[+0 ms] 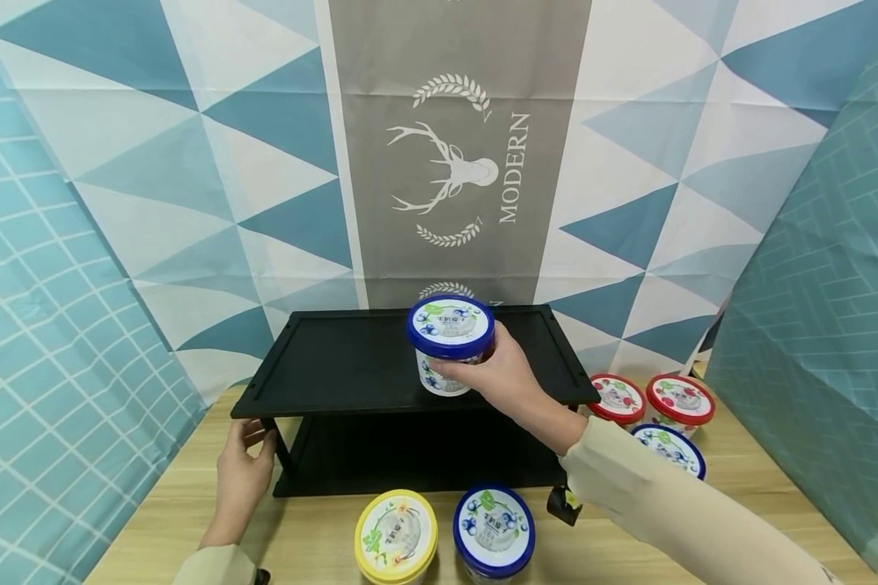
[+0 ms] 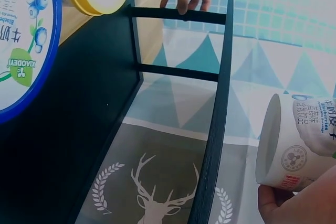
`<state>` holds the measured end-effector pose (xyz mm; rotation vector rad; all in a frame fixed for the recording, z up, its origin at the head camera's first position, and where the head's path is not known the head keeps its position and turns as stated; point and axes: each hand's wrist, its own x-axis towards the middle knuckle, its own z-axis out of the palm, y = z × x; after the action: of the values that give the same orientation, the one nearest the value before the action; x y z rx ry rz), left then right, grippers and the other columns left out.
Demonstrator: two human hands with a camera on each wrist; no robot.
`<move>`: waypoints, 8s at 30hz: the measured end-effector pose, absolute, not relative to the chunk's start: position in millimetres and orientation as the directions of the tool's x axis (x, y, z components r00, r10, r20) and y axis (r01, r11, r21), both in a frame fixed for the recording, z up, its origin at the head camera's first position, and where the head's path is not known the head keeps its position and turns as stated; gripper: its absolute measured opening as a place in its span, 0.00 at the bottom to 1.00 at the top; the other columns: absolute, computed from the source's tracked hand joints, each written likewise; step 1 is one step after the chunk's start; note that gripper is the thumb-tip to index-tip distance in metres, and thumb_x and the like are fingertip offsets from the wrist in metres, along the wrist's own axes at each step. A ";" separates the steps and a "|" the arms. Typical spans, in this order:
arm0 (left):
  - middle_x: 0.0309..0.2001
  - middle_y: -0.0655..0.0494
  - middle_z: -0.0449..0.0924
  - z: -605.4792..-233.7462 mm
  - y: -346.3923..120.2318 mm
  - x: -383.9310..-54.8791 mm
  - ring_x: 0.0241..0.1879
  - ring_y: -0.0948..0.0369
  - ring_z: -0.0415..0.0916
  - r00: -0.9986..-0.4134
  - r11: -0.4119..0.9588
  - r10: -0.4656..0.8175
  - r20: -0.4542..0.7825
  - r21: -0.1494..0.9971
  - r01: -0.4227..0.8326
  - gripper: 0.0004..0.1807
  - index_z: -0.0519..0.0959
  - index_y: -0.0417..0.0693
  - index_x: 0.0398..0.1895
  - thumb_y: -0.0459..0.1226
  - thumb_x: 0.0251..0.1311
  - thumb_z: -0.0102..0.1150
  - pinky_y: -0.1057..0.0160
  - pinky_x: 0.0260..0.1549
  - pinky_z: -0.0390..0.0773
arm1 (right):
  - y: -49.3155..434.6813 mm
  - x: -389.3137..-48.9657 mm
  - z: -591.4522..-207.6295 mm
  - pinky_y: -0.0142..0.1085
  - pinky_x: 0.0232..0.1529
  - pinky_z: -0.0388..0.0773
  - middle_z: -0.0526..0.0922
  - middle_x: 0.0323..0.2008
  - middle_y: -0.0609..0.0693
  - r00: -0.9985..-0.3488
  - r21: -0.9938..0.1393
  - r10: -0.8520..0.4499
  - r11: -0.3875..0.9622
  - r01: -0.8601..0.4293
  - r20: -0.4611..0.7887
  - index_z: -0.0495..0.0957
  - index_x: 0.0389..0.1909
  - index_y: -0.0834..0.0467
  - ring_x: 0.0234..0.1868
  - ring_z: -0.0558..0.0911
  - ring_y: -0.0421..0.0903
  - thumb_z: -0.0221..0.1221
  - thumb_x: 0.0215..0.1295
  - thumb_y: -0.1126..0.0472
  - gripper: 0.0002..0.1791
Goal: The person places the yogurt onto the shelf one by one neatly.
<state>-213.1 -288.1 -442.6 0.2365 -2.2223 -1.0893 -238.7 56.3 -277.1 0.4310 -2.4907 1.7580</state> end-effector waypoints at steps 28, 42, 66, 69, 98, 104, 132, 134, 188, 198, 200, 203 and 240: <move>0.52 0.37 0.72 -441.8 -288.1 -212.2 0.51 0.40 0.73 -0.792 0.636 -0.407 0.455 0.764 0.112 0.18 0.66 0.39 0.57 0.29 0.64 0.48 0.41 0.45 0.75 | 35.7 -246.5 -279.6 0.53 0.63 0.68 0.69 0.62 0.51 -0.955 -0.922 -0.200 0.279 -0.270 0.219 0.56 0.66 0.51 0.63 0.70 0.51 0.71 0.47 0.50 0.48; 0.51 0.37 0.74 -442.8 -289.4 -211.7 0.48 0.41 0.75 -0.777 0.644 -0.410 0.478 0.755 0.124 0.18 0.67 0.39 0.56 0.28 0.63 0.49 0.42 0.44 0.75 | 23.2 -247.9 -279.7 0.51 0.63 0.69 0.70 0.61 0.50 -0.955 -0.923 -0.199 0.273 -0.271 0.222 0.57 0.66 0.52 0.63 0.70 0.50 0.72 0.45 0.50 0.48; 0.51 0.38 0.73 -439.7 -288.8 -215.8 0.50 0.42 0.74 -0.782 0.623 -0.406 0.472 0.769 0.141 0.18 0.66 0.40 0.56 0.28 0.63 0.49 0.41 0.45 0.75 | 6.7 -257.3 -280.1 0.49 0.64 0.68 0.69 0.61 0.50 -0.943 -0.920 -0.237 0.259 -0.293 0.233 0.56 0.66 0.52 0.63 0.70 0.48 0.72 0.45 0.50 0.49; 0.51 0.37 0.73 -439.4 -289.2 -215.6 0.50 0.41 0.74 -0.783 0.625 -0.405 0.473 0.768 0.140 0.18 0.66 0.40 0.56 0.28 0.63 0.49 0.40 0.45 0.75 | 2.9 -258.0 -281.5 0.49 0.63 0.68 0.70 0.60 0.50 -0.944 -0.923 -0.239 0.255 -0.287 0.228 0.56 0.66 0.53 0.63 0.70 0.48 0.72 0.45 0.50 0.48; 0.48 0.38 0.75 -442.1 -289.8 -213.8 0.48 0.41 0.76 -0.768 0.657 -0.402 0.498 0.742 0.137 0.15 0.67 0.38 0.52 0.27 0.62 0.51 0.43 0.45 0.76 | -20.1 -262.3 -289.7 0.48 0.64 0.67 0.69 0.61 0.51 -0.954 -0.928 -0.240 0.278 -0.246 0.181 0.56 0.67 0.53 0.64 0.69 0.49 0.72 0.44 0.49 0.50; 0.48 0.36 0.75 -440.9 -289.6 -213.0 0.48 0.40 0.76 -0.766 0.654 -0.398 0.505 0.741 0.149 0.15 0.67 0.37 0.52 0.26 0.61 0.51 0.42 0.44 0.76 | -25.7 -262.6 -290.4 0.49 0.64 0.67 0.69 0.62 0.51 -0.955 -0.932 -0.241 0.274 -0.237 0.172 0.56 0.67 0.53 0.64 0.69 0.50 0.72 0.44 0.48 0.50; 0.48 0.36 0.74 -442.4 -290.9 -213.7 0.47 0.39 0.76 -0.770 0.644 -0.377 0.515 0.743 0.182 0.17 0.67 0.38 0.54 0.25 0.61 0.51 0.39 0.44 0.76 | -46.4 -268.0 -292.4 0.48 0.64 0.68 0.68 0.62 0.51 -0.947 -0.927 -0.266 0.279 -0.252 0.177 0.55 0.67 0.53 0.64 0.69 0.50 0.72 0.44 0.48 0.51; 0.48 0.35 0.74 -441.8 -290.8 -213.7 0.48 0.39 0.75 -0.777 0.641 -0.373 0.507 0.747 0.179 0.17 0.67 0.38 0.54 0.26 0.61 0.50 0.39 0.44 0.76 | -48.1 -267.9 -292.2 0.48 0.64 0.68 0.68 0.62 0.52 -0.948 -0.928 -0.268 0.280 -0.248 0.172 0.54 0.68 0.53 0.64 0.69 0.50 0.72 0.44 0.47 0.51; 0.49 0.37 0.74 -441.0 -292.1 -211.5 0.48 0.39 0.76 -0.798 0.638 -0.371 0.475 0.755 0.153 0.18 0.66 0.38 0.55 0.26 0.62 0.50 0.40 0.45 0.76 | -86.1 -264.5 -296.7 0.48 0.63 0.69 0.68 0.61 0.51 -0.937 -0.932 -0.301 0.256 -0.257 0.176 0.54 0.68 0.52 0.63 0.70 0.49 0.72 0.44 0.46 0.51; 0.49 0.38 0.74 -440.3 -291.6 -211.4 0.48 0.40 0.75 -0.796 0.638 -0.362 0.486 0.751 0.168 0.18 0.66 0.39 0.55 0.26 0.62 0.50 0.41 0.44 0.76 | -91.2 -266.3 -293.6 0.48 0.63 0.69 0.69 0.61 0.50 -0.945 -0.939 -0.286 0.250 -0.236 0.161 0.55 0.67 0.51 0.63 0.70 0.49 0.72 0.43 0.46 0.52; 0.48 0.37 0.74 -440.4 -291.6 -211.6 0.48 0.40 0.75 -0.792 0.640 -0.362 0.491 0.749 0.172 0.17 0.66 0.38 0.55 0.26 0.62 0.50 0.41 0.44 0.76 | -92.5 -266.6 -293.2 0.48 0.63 0.69 0.69 0.62 0.50 -0.945 -0.939 -0.285 0.251 -0.234 0.159 0.55 0.67 0.51 0.63 0.70 0.48 0.72 0.43 0.46 0.52; 0.48 0.37 0.74 -440.7 -292.1 -211.6 0.48 0.40 0.76 -0.791 0.641 -0.365 0.491 0.749 0.169 0.17 0.66 0.38 0.54 0.26 0.62 0.50 0.41 0.44 0.76 | -94.8 -266.2 -293.0 0.48 0.63 0.69 0.69 0.62 0.50 -0.946 -0.941 -0.284 0.248 -0.230 0.156 0.55 0.67 0.51 0.63 0.70 0.49 0.73 0.43 0.47 0.52; 0.46 0.36 0.76 -440.9 -292.6 -212.9 0.45 0.40 0.78 -0.779 0.649 -0.372 0.504 0.741 0.170 0.15 0.68 0.36 0.50 0.25 0.60 0.52 0.43 0.44 0.77 | -115.7 -267.9 -294.9 0.48 0.63 0.69 0.69 0.61 0.50 -0.959 -0.951 -0.257 0.247 -0.185 0.120 0.55 0.67 0.51 0.63 0.70 0.49 0.73 0.42 0.45 0.53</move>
<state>-212.9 -292.6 -440.9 0.1559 -2.2192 -1.0862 -267.9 -115.7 -294.9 0.4489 -2.5275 1.9140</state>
